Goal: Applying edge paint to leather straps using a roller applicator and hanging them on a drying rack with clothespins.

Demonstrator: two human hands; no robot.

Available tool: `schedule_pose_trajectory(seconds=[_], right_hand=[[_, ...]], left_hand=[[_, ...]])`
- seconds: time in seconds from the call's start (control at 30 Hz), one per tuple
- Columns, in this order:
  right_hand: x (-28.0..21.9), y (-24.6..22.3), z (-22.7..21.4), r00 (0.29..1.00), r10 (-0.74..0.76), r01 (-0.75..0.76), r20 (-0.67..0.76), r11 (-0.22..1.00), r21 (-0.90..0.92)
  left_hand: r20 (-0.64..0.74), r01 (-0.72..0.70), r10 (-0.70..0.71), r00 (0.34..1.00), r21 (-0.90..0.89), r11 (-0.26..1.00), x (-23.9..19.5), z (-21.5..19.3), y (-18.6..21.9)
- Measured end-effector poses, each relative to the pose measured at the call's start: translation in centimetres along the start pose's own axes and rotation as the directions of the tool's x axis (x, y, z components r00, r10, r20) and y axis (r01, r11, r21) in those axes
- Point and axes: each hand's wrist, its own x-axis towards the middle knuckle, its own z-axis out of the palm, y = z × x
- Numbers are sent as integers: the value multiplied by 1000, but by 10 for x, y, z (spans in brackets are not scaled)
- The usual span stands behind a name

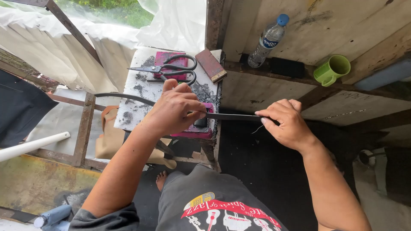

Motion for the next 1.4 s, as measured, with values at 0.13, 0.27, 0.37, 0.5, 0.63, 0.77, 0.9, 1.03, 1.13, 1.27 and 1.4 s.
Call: schedule_pose_trajectory(seconds=[0.13,0.27,0.37,0.5,0.63,0.77,0.9,1.03,1.13,1.27,1.4], right_hand=[[6,17,5,999,15,-20,50,995,97],[17,26,19,990,25,-65,137,954,292],[32,10,23,986,-11,-53,166,925,377],[54,-33,13,983,-101,31,154,915,403],[63,-50,9,979,-142,79,144,924,374],[67,-56,15,979,-189,171,79,965,199],[68,-54,34,961,-276,277,-16,959,53],[69,-60,54,936,-348,347,-58,938,-25],[72,-69,61,916,-391,380,-88,917,-123],[73,-73,66,896,-430,408,-113,896,-178],[71,-68,69,892,-439,410,-110,887,-212]], left_hand=[[-34,11,-12,999,-19,1000,8,2,2],[-31,4,-5,1000,-23,1000,14,7,3],[-31,0,-1,1000,-18,1000,18,8,8],[-31,5,-6,1000,-21,1000,19,8,10],[-13,46,-47,999,-79,996,2,-14,0],[69,187,-186,980,-16,982,-35,-36,-27],[40,335,-339,940,84,938,-73,-56,-46],[21,359,-362,932,76,930,-91,-65,-45],[-26,370,-370,929,143,918,-97,-68,-42],[-45,363,-364,930,245,899,-100,-69,-42],[-43,344,-347,937,284,895,-98,-65,-41]])
